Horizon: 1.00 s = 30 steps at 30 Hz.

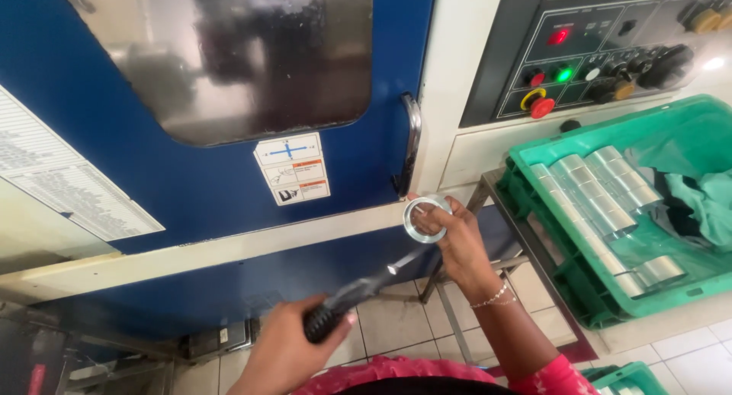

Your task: Operator loads a metal ring into a CNC lathe, cleans it with an air nozzle, and performs quality measurements using a digital gauge.

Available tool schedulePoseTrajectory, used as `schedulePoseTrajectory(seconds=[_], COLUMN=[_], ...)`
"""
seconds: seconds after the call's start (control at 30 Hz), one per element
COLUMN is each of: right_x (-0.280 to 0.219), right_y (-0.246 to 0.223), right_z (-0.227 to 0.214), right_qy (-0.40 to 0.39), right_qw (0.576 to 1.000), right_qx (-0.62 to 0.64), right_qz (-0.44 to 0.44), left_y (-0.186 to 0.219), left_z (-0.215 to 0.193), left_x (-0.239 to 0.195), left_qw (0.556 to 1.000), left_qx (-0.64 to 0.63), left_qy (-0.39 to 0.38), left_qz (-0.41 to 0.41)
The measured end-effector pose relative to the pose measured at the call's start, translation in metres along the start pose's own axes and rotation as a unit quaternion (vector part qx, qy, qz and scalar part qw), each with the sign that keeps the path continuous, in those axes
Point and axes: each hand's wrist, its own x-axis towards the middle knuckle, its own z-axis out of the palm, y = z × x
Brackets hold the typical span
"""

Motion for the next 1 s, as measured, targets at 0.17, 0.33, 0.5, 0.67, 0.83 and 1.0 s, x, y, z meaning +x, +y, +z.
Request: schedulePoseTrajectory(seconds=[0.17, 0.33, 0.5, 0.67, 0.83, 1.0], right_x=[-0.004, -0.007, 0.037, -0.002, 0.005, -0.001], right_y=[-0.002, 0.001, 0.045, 0.01, 0.017, 0.011], right_z=[0.003, 0.003, -0.058, -0.012, -0.022, 0.001], right_qy=[-0.024, -0.018, -0.187, 0.023, -0.001, 0.086], right_qw=[1.0, 0.998, 0.972, 0.812, 0.685, 0.873], right_qx=[-0.011, -0.019, 0.119, -0.512, -0.608, -0.449], right_qz=[-0.008, -0.056, -0.079, -0.278, -0.401, -0.169], left_y=[-0.006, -0.033, -0.016, -0.024, -0.077, -0.028], left_z=[-0.018, -0.006, -0.03, -0.036, -0.005, -0.033], left_x=[-0.002, -0.002, -0.009, -0.01, 0.001, -0.001], left_qw=[0.994, 0.983, 0.996, 0.992, 0.99, 0.988], left_qx=[0.005, 0.016, -0.035, -0.076, -0.096, -0.03], left_qy=[-0.016, 0.094, -0.04, -0.007, 0.035, -0.007], left_qz=[-0.108, 0.16, -0.068, -0.097, -0.1, -0.149])
